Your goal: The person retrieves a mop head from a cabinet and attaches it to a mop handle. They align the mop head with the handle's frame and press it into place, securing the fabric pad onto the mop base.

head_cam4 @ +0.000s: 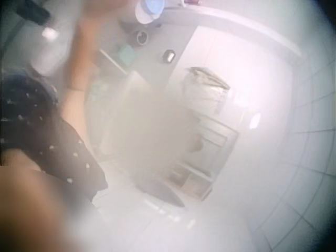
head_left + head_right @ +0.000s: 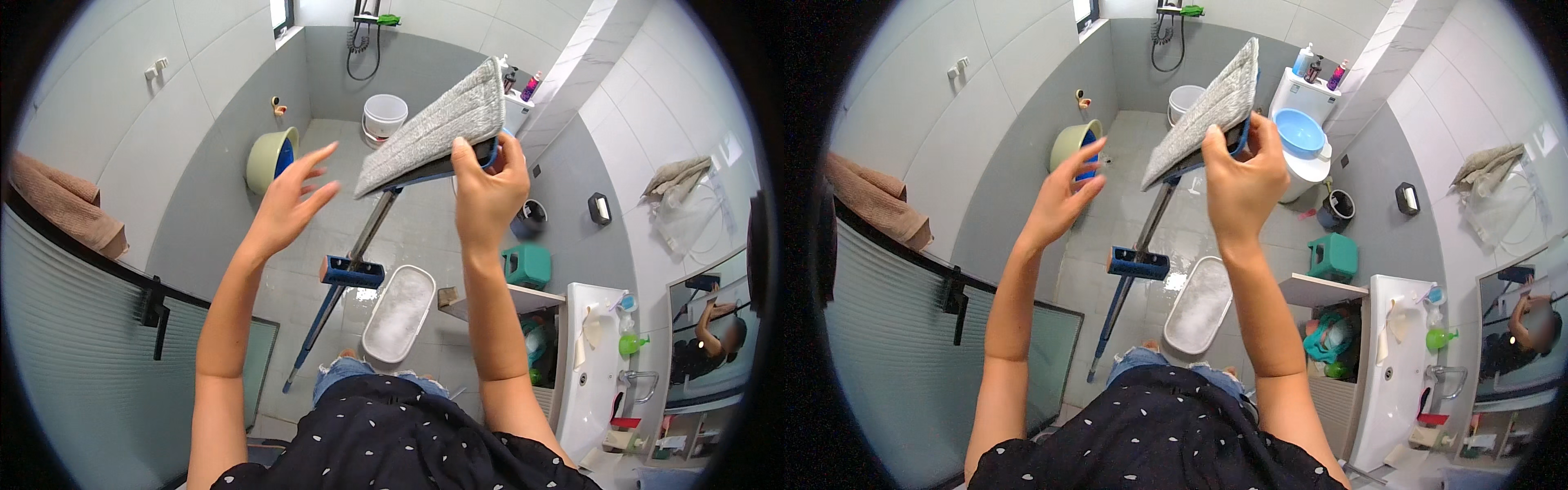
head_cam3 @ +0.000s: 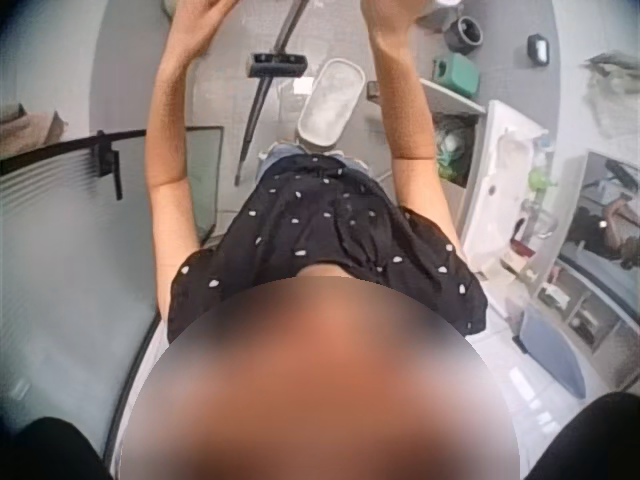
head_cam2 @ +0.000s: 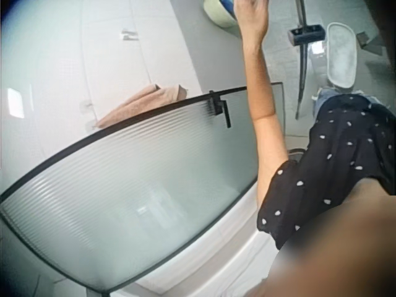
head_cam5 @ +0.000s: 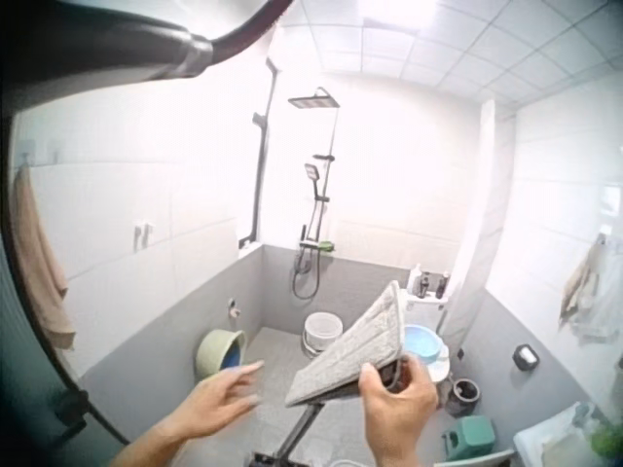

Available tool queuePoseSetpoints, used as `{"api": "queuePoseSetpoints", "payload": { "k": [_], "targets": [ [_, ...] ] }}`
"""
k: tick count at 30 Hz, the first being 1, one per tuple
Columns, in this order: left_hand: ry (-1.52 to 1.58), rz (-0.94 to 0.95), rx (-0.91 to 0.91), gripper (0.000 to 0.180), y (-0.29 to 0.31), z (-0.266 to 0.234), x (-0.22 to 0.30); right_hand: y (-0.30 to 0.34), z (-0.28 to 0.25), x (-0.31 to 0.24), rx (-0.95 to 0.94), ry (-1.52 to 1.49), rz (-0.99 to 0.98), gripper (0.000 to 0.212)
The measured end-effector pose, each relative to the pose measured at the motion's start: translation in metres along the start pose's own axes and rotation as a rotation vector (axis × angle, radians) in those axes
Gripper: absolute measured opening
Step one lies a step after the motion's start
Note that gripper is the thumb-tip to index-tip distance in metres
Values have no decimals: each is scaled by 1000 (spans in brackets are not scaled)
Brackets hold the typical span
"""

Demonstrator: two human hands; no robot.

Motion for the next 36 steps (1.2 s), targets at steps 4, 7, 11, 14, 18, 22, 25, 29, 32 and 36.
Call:
{"api": "queuePoseSetpoints", "payload": {
  "k": [4, 7, 11, 14, 18, 22, 25, 29, 32, 36],
  "targets": [
    [225, 159, -114, 60, -52, 17, 82, 22, 14, 0, 63, 62, -30, 25],
    [60, 181, -134, 70, -72, 39, 98, 42, 21, -15, 48, 231, -23, 32],
    [190, 79, -193, 60, -72, 48, 98, 62, 20, -6, 80, 258, -110, 40],
    [456, -9, -232, 33, -59, 48, 85, 73, 11, -7, 2, 315, -176, 57],
    [591, -142, -208, 30, -42, 43, 80, 80, -5, -1, -175, 212, -190, 87],
    [644, -139, -129, 32, -21, 60, 87, 69, -28, 4, -230, 201, -169, 112],
    [633, -203, -155, 29, -11, 73, 90, 72, -35, 17, -317, 145, -108, 119],
    [532, -182, -162, 27, 7, 91, 85, 70, -61, 31, -450, 107, -47, 137],
    [708, -205, -156, 22, 16, 105, 98, 71, -82, 52, -553, -57, -91, 143],
    [671, -245, -148, 20, 22, 109, 104, 80, -86, 59, -584, -293, -41, 145]
  ]
}}
Point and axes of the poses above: each hand's wrist, its own y-axis away from the middle knuckle, its own z-axis out of the palm, x = y × z, the point moved 1 cm from there along -y, towards the middle knuckle, and after that the axes turned 1 degree about x, right-handed, at the moved point
